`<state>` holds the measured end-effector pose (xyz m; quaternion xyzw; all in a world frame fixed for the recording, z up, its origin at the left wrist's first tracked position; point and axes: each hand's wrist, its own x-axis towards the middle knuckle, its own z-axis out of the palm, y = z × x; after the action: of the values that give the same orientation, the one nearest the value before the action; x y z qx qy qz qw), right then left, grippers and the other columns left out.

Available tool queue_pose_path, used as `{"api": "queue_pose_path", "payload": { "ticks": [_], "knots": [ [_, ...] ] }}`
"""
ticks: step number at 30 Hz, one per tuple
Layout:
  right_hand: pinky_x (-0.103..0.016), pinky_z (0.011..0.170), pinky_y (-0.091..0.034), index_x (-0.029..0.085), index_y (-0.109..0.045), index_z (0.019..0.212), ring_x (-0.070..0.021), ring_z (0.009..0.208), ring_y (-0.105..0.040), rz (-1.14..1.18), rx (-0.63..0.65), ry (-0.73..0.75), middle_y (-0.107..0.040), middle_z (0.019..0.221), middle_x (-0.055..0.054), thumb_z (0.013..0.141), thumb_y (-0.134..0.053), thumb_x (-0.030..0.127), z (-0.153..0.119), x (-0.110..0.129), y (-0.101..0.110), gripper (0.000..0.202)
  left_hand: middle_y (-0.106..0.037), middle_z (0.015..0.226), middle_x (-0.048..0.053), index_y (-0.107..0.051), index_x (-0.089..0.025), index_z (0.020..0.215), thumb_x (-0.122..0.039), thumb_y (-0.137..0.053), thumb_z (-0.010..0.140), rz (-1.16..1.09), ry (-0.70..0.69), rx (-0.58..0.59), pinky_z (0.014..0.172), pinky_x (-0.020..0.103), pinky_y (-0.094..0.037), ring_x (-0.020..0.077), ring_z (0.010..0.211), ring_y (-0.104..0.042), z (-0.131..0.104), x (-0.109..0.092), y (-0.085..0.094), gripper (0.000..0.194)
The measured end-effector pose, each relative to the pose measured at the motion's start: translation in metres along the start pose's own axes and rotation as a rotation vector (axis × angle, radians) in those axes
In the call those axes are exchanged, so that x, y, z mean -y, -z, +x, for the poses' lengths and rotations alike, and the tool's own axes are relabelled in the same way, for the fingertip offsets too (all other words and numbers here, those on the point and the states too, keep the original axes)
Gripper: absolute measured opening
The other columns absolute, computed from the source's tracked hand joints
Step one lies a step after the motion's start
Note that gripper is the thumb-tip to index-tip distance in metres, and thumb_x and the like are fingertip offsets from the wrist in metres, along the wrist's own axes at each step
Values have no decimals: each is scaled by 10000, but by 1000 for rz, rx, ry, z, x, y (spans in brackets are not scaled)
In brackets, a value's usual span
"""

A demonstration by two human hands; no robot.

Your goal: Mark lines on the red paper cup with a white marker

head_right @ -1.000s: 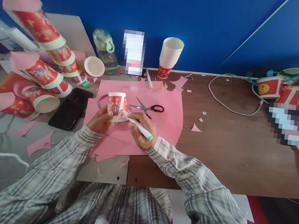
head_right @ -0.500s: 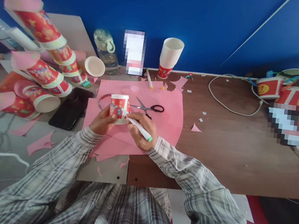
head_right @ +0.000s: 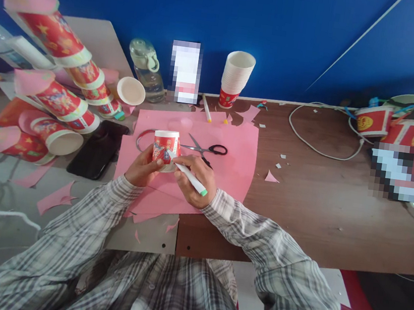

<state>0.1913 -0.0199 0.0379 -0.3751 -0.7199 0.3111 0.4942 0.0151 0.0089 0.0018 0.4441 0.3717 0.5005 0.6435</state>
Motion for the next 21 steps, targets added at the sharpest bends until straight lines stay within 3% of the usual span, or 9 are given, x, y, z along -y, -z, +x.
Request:
{"api": "queue_pose_path", "payload": {
  "ticks": [11,21],
  "knots": [
    [-310,601,-511,172,-560,1019,-193,694,-623,-11,32,-69,-652,822,-91,821,-484,279,-3,-4,2,238,-609,966,47,-529,-183,1014,-414,-780,561,-185,13,-51,809,374,-478,196,860,-587,2,-15,-1,568],
    [-312,609,-503,168,-557,1020,-189,698,-619,8,36,-97,-653,822,-94,818,-486,286,-3,-5,1,245,-602,971,48,-529,-185,1017,-404,-791,544,-217,30,-63,796,358,-469,190,856,-579,2,-17,-1,584]
  ]
}}
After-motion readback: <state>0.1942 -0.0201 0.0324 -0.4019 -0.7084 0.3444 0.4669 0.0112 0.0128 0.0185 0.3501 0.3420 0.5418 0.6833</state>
